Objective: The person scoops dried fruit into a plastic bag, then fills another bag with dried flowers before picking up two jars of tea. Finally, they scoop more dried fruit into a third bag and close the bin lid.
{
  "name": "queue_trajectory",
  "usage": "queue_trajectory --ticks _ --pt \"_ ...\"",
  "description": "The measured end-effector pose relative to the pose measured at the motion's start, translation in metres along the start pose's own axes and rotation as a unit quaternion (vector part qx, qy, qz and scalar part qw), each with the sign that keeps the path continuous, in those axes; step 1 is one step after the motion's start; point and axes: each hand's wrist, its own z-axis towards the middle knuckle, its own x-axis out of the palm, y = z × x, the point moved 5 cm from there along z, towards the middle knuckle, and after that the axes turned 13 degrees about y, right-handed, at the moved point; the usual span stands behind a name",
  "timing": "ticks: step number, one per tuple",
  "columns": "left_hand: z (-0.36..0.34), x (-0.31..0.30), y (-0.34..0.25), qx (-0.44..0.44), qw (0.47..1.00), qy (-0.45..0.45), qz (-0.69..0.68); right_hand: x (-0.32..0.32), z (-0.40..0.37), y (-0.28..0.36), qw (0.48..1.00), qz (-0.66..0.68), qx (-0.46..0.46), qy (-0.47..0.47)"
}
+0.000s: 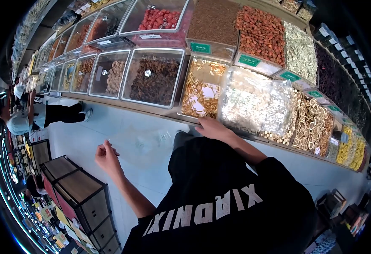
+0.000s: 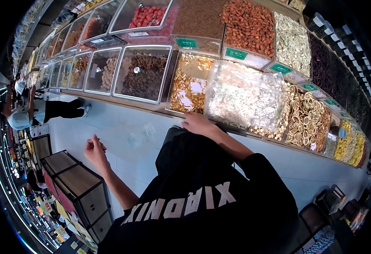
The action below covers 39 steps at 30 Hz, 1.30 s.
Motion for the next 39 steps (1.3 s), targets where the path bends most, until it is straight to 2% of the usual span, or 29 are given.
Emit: queue_trajectory --ticks 3,6,8,10,11,14,15,18,19,24,29,31,35,39 --pt "0.021 0.017 0.009 0.007 0.998 0.060 0.001 0.001 -0.011 -0.008 0.998 -0.012 0.027 -0.063" --pt "0.036 0.027 0.023 -0.005 0.992 0.121 0.030 -0.001 -0.012 -0.008 0.990 0.127 0.024 -0.047" --pt "0.046 0.022 0.039 -0.002 0.990 0.134 0.039 0.006 -0.005 -0.007 0.978 0.158 0.004 -0.139" --pt "0.062 0.008 0.051 -0.010 0.988 0.143 0.054 0.002 0.001 0.020 0.957 0.158 -0.025 -0.242" --pt "0.071 -0.002 0.058 -0.014 0.987 0.148 0.062 0.002 0.003 0.032 0.951 0.167 -0.016 -0.261" --pt "0.110 -0.036 0.092 0.004 0.993 0.117 0.022 0.002 0.035 0.067 0.939 0.041 -0.023 -0.342" --pt "0.119 -0.046 0.095 0.008 0.993 0.119 0.017 0.003 0.049 0.080 0.936 0.030 -0.029 -0.349" --pt "0.143 -0.073 0.113 -0.001 0.992 0.129 -0.001 -0.005 0.082 0.133 0.922 -0.121 -0.011 -0.367" --pt "0.151 -0.083 0.119 -0.004 0.992 0.124 -0.005 -0.001 0.098 0.138 0.928 -0.154 0.023 -0.337" --pt "0.183 -0.135 0.141 -0.004 0.995 0.093 -0.033 0.021 0.149 0.149 0.920 -0.230 0.072 -0.310" --pt "0.218 -0.162 0.107 0.035 0.997 0.050 -0.053 0.032 0.157 0.143 0.910 -0.275 0.103 -0.292" --pt "0.235 -0.166 0.091 0.059 0.995 0.045 -0.061 0.027 0.160 0.146 0.903 -0.277 0.100 -0.314" --pt "0.260 -0.169 0.049 0.119 0.992 0.020 -0.047 0.005 0.172 0.144 0.899 -0.210 0.097 -0.371" --pt "0.280 -0.172 0.009 0.155 0.988 -0.017 -0.018 -0.041 0.206 0.145 0.913 -0.147 0.134 -0.357"
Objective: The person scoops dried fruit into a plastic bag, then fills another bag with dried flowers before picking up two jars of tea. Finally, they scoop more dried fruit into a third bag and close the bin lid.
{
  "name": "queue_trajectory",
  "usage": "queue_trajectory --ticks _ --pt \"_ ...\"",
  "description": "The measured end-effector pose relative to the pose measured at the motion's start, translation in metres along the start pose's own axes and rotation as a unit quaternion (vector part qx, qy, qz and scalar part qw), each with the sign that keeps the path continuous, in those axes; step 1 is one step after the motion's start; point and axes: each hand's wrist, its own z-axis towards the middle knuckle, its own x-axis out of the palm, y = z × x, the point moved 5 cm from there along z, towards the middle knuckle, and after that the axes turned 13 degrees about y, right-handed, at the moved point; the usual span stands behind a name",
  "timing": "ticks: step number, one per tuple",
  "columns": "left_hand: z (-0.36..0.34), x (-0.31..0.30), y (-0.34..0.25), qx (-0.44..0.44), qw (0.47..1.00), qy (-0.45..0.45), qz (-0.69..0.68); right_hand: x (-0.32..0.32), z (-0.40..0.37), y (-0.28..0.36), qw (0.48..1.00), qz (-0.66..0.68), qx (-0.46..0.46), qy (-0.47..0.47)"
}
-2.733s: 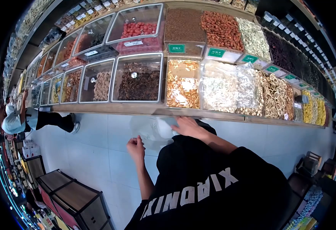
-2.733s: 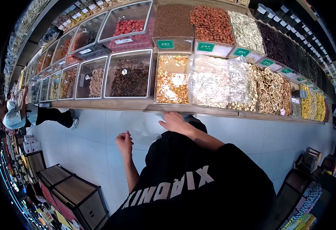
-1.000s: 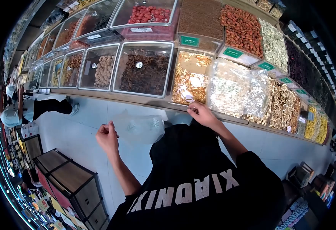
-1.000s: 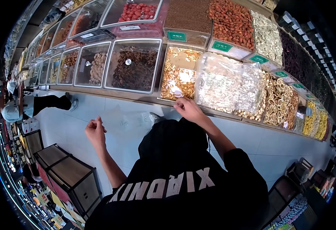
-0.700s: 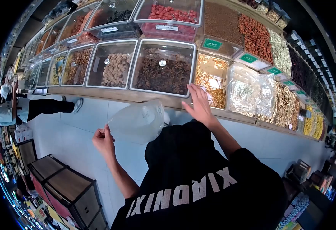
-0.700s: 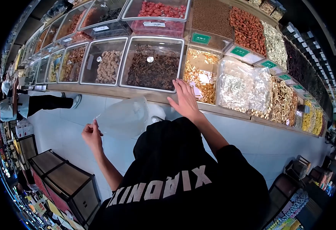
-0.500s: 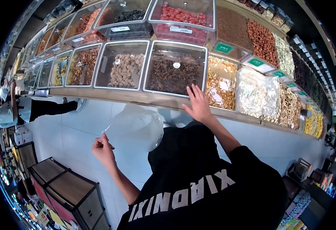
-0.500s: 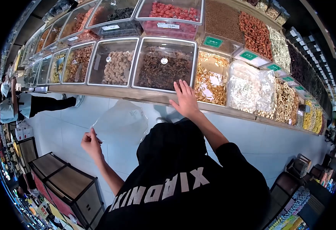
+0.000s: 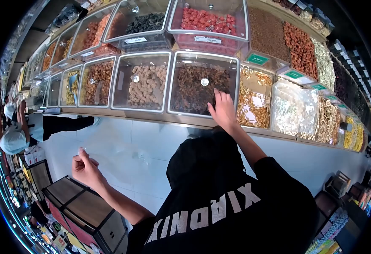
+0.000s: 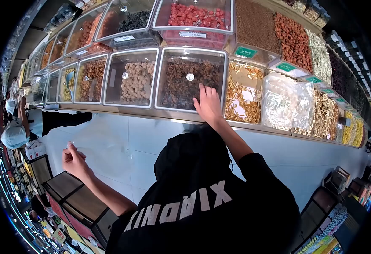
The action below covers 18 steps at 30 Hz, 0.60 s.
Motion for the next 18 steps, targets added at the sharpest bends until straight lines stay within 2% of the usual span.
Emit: queue_trajectory --ticks 1,3,6,8,11,18 --pt "0.006 0.000 -0.006 0.011 1.000 -0.005 0.004 -0.009 0.015 0.004 1.000 0.021 -0.008 -0.015" --pt "0.020 -0.001 -0.020 0.036 0.999 -0.023 0.016 -0.019 0.042 0.006 0.994 0.103 0.039 0.015" --pt "0.042 0.009 -0.038 0.053 0.998 -0.033 -0.007 -0.008 0.078 -0.003 0.993 0.073 0.030 0.093" --pt "0.055 0.022 -0.046 0.052 0.998 -0.031 -0.002 -0.001 0.081 -0.005 0.994 0.065 -0.004 0.090" --pt "0.082 0.043 -0.035 0.086 0.995 0.010 -0.045 -0.009 0.080 -0.001 0.995 0.056 -0.001 0.079" --pt "0.144 0.110 -0.011 0.069 0.978 0.148 -0.128 0.003 0.092 0.012 0.998 0.021 0.035 0.048"
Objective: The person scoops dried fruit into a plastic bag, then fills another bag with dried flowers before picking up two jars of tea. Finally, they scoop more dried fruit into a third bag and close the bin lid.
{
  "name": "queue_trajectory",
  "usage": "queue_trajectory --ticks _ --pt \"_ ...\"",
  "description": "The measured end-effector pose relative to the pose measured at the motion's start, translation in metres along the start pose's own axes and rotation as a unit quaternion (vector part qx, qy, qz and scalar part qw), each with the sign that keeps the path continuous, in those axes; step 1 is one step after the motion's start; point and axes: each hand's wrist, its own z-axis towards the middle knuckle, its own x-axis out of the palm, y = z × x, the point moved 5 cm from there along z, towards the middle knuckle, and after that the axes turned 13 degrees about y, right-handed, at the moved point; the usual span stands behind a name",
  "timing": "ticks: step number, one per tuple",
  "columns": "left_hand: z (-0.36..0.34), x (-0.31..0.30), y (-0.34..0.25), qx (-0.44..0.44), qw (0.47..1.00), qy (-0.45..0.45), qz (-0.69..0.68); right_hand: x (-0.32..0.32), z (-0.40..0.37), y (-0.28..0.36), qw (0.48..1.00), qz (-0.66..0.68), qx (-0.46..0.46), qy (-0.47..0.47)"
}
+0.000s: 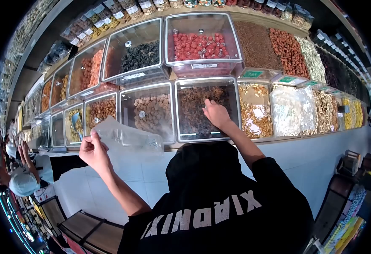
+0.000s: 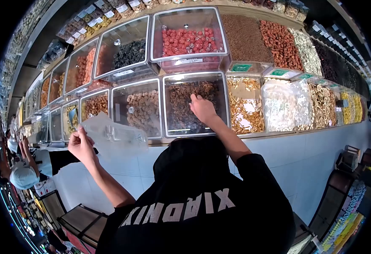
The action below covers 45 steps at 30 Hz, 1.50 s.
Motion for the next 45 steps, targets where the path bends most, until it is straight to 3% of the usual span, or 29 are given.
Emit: queue_trajectory --ticks 8,10,13,17,24,29,32,36,37,39,40,41,43,45 --pt "0.058 -0.017 0.034 -0.006 0.999 0.037 -0.032 -0.024 -0.027 0.029 0.997 0.014 0.045 -0.061" --pt "0.069 -0.021 0.046 -0.013 0.998 0.046 -0.039 -0.033 -0.045 0.043 0.991 0.014 0.021 -0.133" --pt "0.082 -0.022 0.068 -0.029 0.997 0.062 -0.046 -0.069 -0.062 0.062 0.979 0.003 0.009 -0.203" --pt "0.098 -0.013 0.091 -0.059 0.992 0.091 -0.068 -0.139 -0.047 0.077 0.974 0.023 -0.012 -0.226" --pt "0.125 -0.020 0.123 -0.072 0.992 0.061 -0.079 -0.228 0.080 0.098 0.985 -0.088 -0.015 -0.146" --pt "0.134 -0.024 0.143 -0.115 0.988 0.035 -0.100 -0.228 0.184 0.106 0.990 -0.135 0.006 -0.042" --pt "0.137 -0.019 0.156 -0.138 0.985 0.031 -0.102 -0.228 0.227 0.110 0.992 -0.117 -0.019 -0.033" --pt "0.142 -0.023 0.163 -0.163 0.984 0.002 -0.068 -0.223 0.262 0.115 0.993 -0.115 -0.010 0.016" --pt "0.144 -0.026 0.165 -0.165 0.984 -0.002 -0.064 -0.218 0.270 0.110 0.994 -0.086 0.048 0.046" --pt "0.149 -0.030 0.169 -0.169 0.984 -0.015 -0.059 -0.220 0.273 0.118 0.994 -0.088 0.050 0.045" --pt "0.151 -0.033 0.172 -0.164 0.985 -0.016 -0.049 -0.219 0.272 0.118 0.995 -0.102 0.015 0.006" --pt "0.154 -0.034 0.172 -0.161 0.985 -0.018 -0.053 -0.217 0.270 0.116 0.994 -0.092 0.052 0.030" --pt "0.158 -0.037 0.170 -0.157 0.986 -0.024 -0.060 -0.223 0.242 0.149 0.965 -0.214 -0.064 -0.138" --pt "0.158 -0.047 0.171 -0.141 0.985 -0.047 -0.089 -0.218 0.200 0.184 0.958 -0.175 -0.135 -0.183"
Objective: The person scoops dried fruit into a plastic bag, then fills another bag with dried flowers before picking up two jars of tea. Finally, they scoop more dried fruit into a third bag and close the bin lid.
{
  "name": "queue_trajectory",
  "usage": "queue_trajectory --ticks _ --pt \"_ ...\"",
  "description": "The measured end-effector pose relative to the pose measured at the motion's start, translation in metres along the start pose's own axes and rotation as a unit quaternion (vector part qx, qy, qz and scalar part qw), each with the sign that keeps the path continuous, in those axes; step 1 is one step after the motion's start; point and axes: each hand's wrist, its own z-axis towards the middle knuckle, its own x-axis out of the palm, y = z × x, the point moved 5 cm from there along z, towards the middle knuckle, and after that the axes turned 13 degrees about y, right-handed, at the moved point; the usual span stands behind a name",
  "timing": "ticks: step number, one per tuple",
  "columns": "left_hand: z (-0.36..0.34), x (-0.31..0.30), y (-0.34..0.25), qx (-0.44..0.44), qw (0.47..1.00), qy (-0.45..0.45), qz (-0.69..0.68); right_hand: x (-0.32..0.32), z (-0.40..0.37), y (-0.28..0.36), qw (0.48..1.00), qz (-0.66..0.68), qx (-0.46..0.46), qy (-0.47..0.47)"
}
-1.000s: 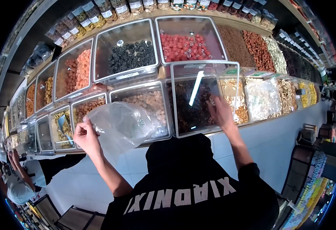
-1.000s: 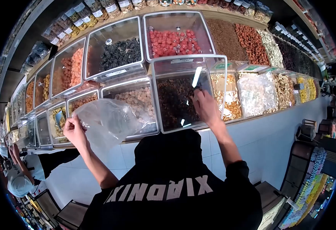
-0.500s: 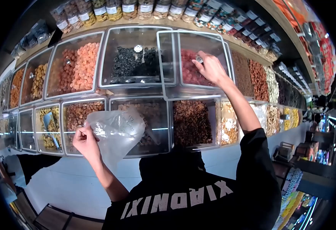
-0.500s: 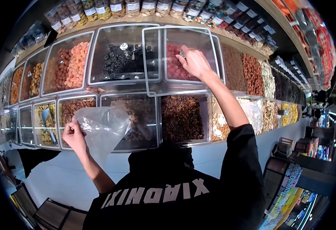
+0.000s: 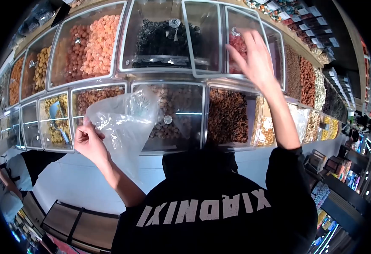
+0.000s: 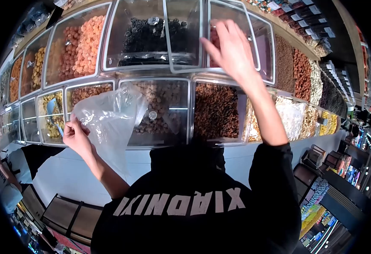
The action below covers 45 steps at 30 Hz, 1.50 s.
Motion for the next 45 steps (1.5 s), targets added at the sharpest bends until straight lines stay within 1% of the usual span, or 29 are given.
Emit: queue_trajectory --ticks 1,2,3,4,6,8,11,14,15,18,19,21,22,23,24,25,26,28,29,32,34,36,38,40,42,44,45 --pt "0.000 -0.006 -0.002 0.007 1.000 -0.011 -0.008 0.007 -0.021 0.017 0.993 0.115 0.015 0.015" --pt "-0.002 -0.012 -0.004 0.017 0.999 -0.020 -0.018 0.019 -0.044 0.036 0.973 0.225 0.029 0.027" --pt "-0.003 -0.020 -0.004 0.024 0.999 -0.037 -0.025 0.037 -0.063 0.060 0.953 0.285 0.046 0.088" --pt "-0.003 -0.029 -0.003 0.036 0.999 -0.035 -0.021 0.060 -0.077 0.084 0.926 0.341 0.061 0.147" --pt "-0.009 -0.038 -0.012 0.038 0.997 -0.055 -0.044 0.127 -0.101 0.127 0.960 0.223 -0.026 0.166" --pt "-0.021 -0.044 -0.023 0.046 0.997 -0.056 -0.039 0.179 -0.115 0.156 0.916 0.244 0.026 0.318" --pt "-0.040 -0.060 -0.039 0.083 0.994 -0.065 -0.008 0.197 -0.126 0.192 0.903 0.206 0.035 0.374" --pt "-0.064 -0.092 -0.045 0.061 0.988 -0.134 -0.041 0.227 -0.127 0.187 0.916 0.229 0.053 0.325" --pt "-0.071 -0.103 -0.042 0.061 0.987 -0.144 -0.046 0.228 -0.125 0.185 0.923 0.218 0.068 0.308" --pt "-0.092 -0.126 -0.039 0.072 0.984 -0.151 -0.061 0.244 -0.122 0.180 0.929 0.183 -0.006 0.322" --pt "-0.099 -0.130 -0.039 0.072 0.983 -0.160 -0.055 0.244 -0.123 0.178 0.928 0.177 -0.016 0.327" --pt "-0.111 -0.140 -0.041 0.098 0.979 -0.173 -0.038 0.242 -0.124 0.177 0.926 0.165 -0.037 0.339" --pt "-0.117 -0.146 -0.042 0.109 0.977 -0.181 -0.028 0.227 -0.124 0.179 0.937 0.169 -0.041 0.303" --pt "-0.124 -0.160 -0.047 0.115 0.971 -0.209 0.010 0.212 -0.128 0.182 0.947 0.172 -0.045 0.269" --pt "-0.125 -0.189 -0.036 0.130 0.964 -0.233 0.011 0.199 -0.133 0.186 0.954 0.175 -0.049 0.237" --pt "-0.133 -0.197 -0.048 0.119 0.952 -0.283 -0.005 0.190 -0.137 0.189 0.967 0.150 -0.085 0.187" --pt "-0.135 -0.212 -0.049 0.128 0.943 -0.307 -0.025 0.173 -0.140 0.191 0.973 0.143 -0.097 0.152" --pt "-0.139 -0.214 -0.066 0.094 0.943 -0.316 -0.054 0.121 -0.139 0.203 0.980 0.132 -0.126 0.083" --pt "-0.142 -0.213 -0.066 0.097 0.945 -0.307 -0.052 0.095 -0.134 0.206 0.979 0.131 -0.156 0.021" --pt "-0.153 -0.211 -0.067 0.091 0.952 -0.290 -0.031 0.036 -0.096 0.197 0.979 0.152 -0.138 0.008" --pt "-0.163 -0.202 -0.057 0.088 0.956 -0.277 -0.038 0.001 -0.043 0.187 0.974 0.200 -0.082 0.072" --pt "-0.175 -0.186 -0.050 0.060 0.966 -0.244 -0.061 -0.002 0.017 0.167 0.977 0.158 -0.140 0.031" --pt "-0.187 -0.169 -0.037 0.053 0.971 -0.211 -0.099 0.004 0.072 0.158 0.983 0.116 -0.104 0.100" --pt "-0.200 -0.149 -0.028 0.039 0.974 -0.197 -0.101 0.026 0.117 0.150 0.986 0.003 -0.155 0.068" --pt "-0.214 -0.130 -0.019 0.013 0.981 -0.152 -0.121 0.047 0.149 0.148 0.983 -0.007 -0.150 0.107" --pt "-0.227 -0.112 -0.014 -0.023 0.982 -0.128 -0.140 0.070 0.177 0.145 0.980 -0.014 -0.176 0.092" --pt "-0.232 -0.105 -0.012 -0.029 0.983 -0.106 -0.146 0.070 0.180 0.152 0.976 -0.020 -0.161 0.144"
